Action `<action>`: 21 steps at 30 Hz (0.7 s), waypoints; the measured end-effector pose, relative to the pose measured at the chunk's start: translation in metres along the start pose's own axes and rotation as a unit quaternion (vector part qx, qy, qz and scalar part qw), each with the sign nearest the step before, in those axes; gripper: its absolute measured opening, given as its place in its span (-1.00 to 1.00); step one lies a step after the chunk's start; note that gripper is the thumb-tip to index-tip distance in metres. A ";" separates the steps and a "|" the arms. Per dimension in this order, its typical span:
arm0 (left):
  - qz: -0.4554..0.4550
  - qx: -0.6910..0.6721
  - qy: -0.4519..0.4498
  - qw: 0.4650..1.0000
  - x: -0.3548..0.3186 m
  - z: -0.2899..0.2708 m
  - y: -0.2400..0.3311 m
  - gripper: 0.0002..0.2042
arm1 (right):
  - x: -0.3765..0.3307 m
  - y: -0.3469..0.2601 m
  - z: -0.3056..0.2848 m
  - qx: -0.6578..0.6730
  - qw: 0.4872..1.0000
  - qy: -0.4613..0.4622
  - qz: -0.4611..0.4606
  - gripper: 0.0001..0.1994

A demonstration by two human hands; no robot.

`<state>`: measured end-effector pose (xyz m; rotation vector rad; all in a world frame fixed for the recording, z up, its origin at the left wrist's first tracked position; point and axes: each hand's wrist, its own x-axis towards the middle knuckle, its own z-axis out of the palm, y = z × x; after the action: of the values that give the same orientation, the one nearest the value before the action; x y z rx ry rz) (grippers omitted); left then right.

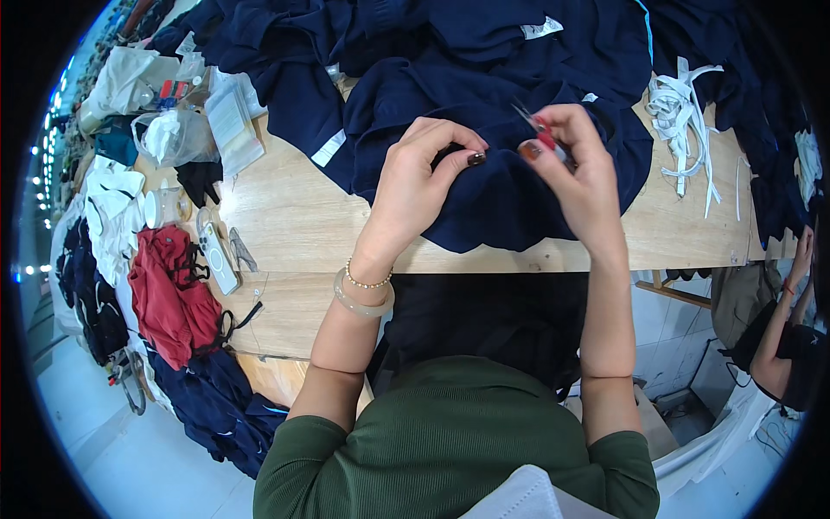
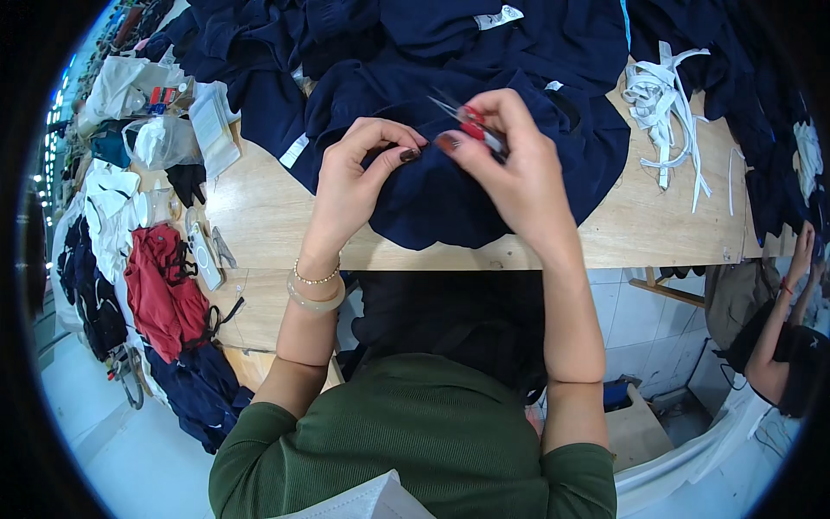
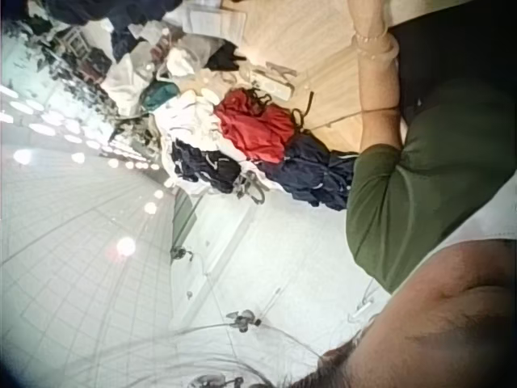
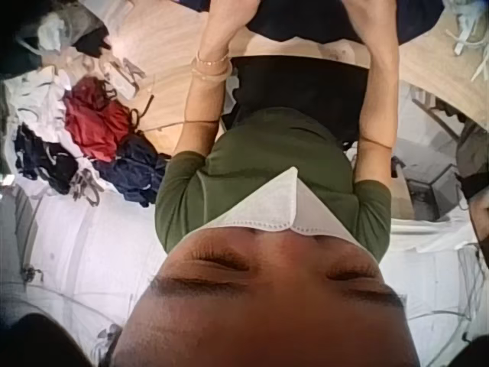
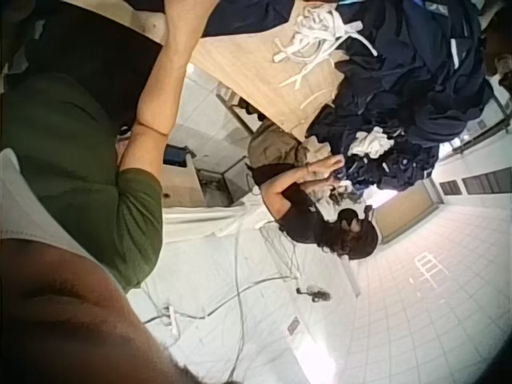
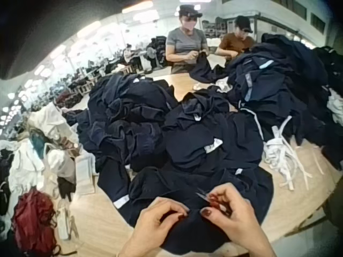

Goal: Trim loose threads from finished blue garments using thread snips in a factory setting.

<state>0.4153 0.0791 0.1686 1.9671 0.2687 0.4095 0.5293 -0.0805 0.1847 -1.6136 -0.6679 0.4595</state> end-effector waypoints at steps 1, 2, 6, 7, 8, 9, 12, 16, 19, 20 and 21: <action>-0.001 0.000 0.001 1.000 -0.001 0.001 0.002 -0.94 | -0.002 0.001 -0.009 -0.007 1.000 -0.015 -0.011 -0.81; -0.029 -0.010 0.009 0.999 -0.002 0.002 0.005 -0.94 | -0.004 0.000 -0.017 -0.009 1.000 -0.027 0.007 -0.80; -0.044 -0.022 0.024 0.998 -0.002 0.004 0.007 -0.91 | -0.008 -0.004 -0.024 -0.199 0.975 -0.036 -0.093 -0.82; -0.044 -0.022 0.024 0.998 -0.002 0.004 0.007 -0.91 | -0.008 -0.005 -0.024 -0.247 0.959 -0.044 -0.130 -0.83; -0.043 -0.022 0.026 0.998 -0.001 0.005 0.006 -0.91 | -0.008 -0.005 -0.022 -0.247 0.959 -0.044 -0.130 -0.83; -0.042 -0.021 0.028 0.998 -0.001 0.004 0.007 -0.91 | -0.007 -0.005 -0.018 -0.266 0.952 -0.033 -0.145 -0.82; -0.040 -0.018 0.022 0.999 0.000 0.005 0.007 -0.91 | -0.004 -0.003 -0.013 -0.297 0.940 -0.023 -0.167 -0.81; -0.037 -0.036 0.034 0.998 -0.001 0.006 0.004 -0.94 | -0.001 -0.001 -0.008 -0.316 0.933 -0.031 -0.167 -0.81; -0.038 -0.041 0.036 0.998 -0.001 0.006 0.004 -0.94 | 0.000 -0.001 -0.007 -0.311 0.933 -0.036 -0.177 -0.81; -0.033 -0.036 0.037 0.998 -0.001 0.006 0.004 -0.94 | 0.000 -0.002 -0.006 -0.311 0.933 -0.036 -0.177 -0.81; -0.028 -0.032 0.038 0.998 -0.001 0.006 0.003 -0.94 | 0.000 -0.002 -0.006 -0.311 0.933 -0.037 -0.178 -0.81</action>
<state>0.4171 0.0721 0.1690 1.8796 0.3545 0.4516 0.5329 -0.0847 0.1873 -2.0074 -1.2265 0.0299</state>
